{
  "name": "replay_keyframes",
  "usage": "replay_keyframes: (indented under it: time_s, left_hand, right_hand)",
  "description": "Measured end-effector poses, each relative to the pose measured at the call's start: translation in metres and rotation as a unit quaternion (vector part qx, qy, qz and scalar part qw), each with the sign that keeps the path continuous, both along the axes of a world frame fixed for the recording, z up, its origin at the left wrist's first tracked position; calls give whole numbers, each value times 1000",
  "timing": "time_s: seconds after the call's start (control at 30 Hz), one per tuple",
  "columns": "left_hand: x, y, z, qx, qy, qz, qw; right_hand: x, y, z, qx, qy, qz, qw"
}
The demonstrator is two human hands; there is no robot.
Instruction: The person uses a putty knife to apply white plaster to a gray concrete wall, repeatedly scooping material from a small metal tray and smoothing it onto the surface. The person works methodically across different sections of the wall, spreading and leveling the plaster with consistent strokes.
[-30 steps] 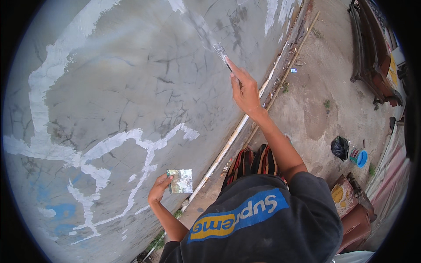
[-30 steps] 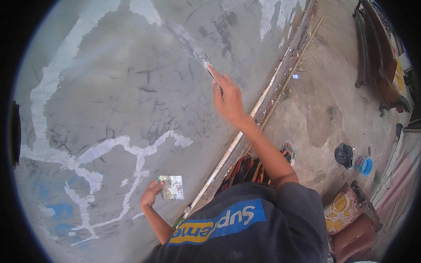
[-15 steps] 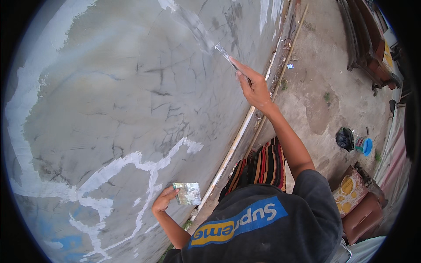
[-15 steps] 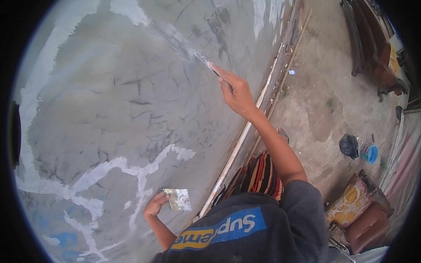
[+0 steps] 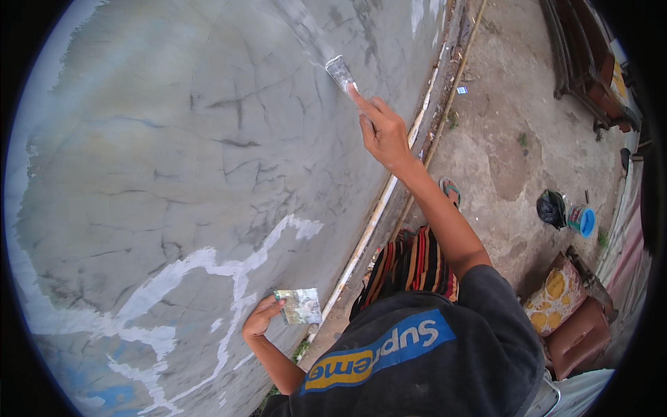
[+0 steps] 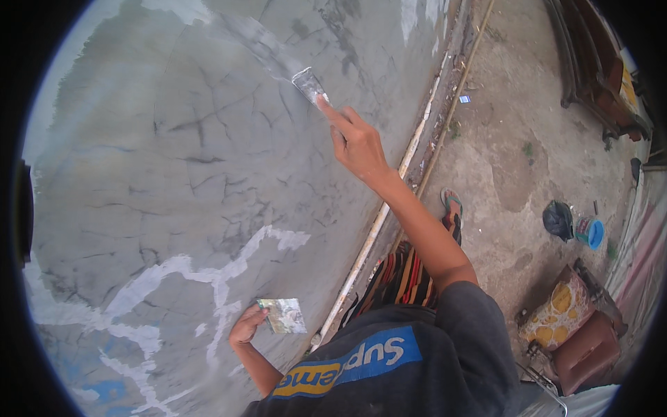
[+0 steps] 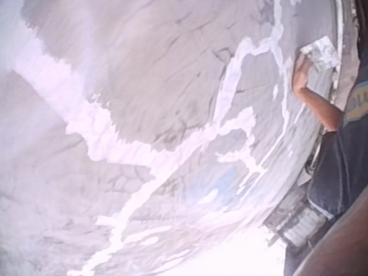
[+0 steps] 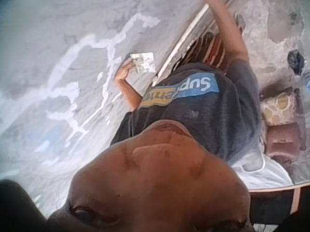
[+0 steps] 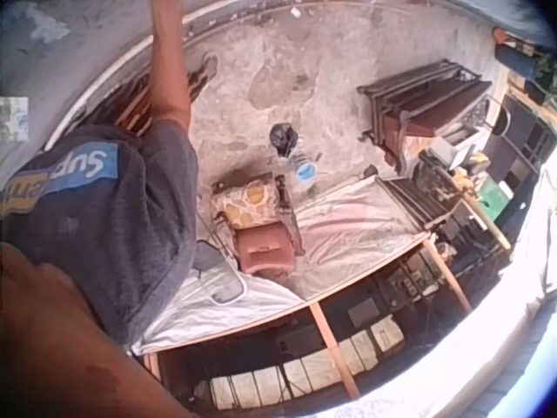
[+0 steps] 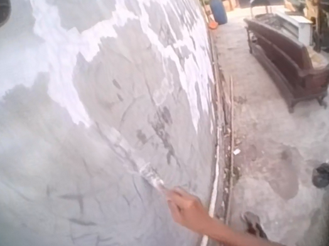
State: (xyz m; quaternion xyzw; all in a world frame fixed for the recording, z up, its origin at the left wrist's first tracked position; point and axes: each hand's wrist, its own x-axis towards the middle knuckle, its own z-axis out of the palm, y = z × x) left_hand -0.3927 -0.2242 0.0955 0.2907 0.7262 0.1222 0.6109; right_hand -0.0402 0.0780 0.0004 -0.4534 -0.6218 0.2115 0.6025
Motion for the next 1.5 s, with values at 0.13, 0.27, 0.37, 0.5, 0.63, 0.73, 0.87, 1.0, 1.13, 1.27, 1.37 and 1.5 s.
replay_keyframes:
  time_s: [0.13,0.27,0.37,0.5,0.63,0.73,0.87,1.0,1.13,1.27,1.37,1.5]
  left_hand:
    - [3,4,5,-9,12,-2,1000]
    - [-4,-1,0,-6,21,-1,1000]
    - [1,1,2,-7,20,-5,1000]
    - [-10,-2,-6,0,29,-7,1000]
    - [-9,-2,-7,-1,25,-12,1000]
    - [-8,-3,-7,5,12,-6,1000]
    - [-10,-4,-8,8,14,-4,1000]
    - [-5,0,-3,8,24,-6,1000]
    - [3,1,0,7,20,5,1000]
    - [-4,-3,-6,2,24,8,1000]
    - [-1,0,-2,1,27,11,1000]
    - [-4,2,-4,6,24,13,1000]
  right_hand:
    - [15,-11,-13,-40,-60,33,997]
    - [33,-22,8,-76,15,45,996]
    - [46,-11,57,-159,32,50,985]
    - [36,-6,58,-136,-15,49,989]
    - [27,-26,37,-108,-10,72,991]
    - [34,-30,37,-158,17,77,984]
    - [20,-24,42,-197,78,34,977]
    - [-35,-21,18,-114,119,-24,986]
    - [-34,-37,4,-126,78,8,989]
    - [34,-25,31,-191,77,80,975]
    - [54,-3,53,-222,46,106,968]
    - [47,-11,50,-201,-33,108,973]
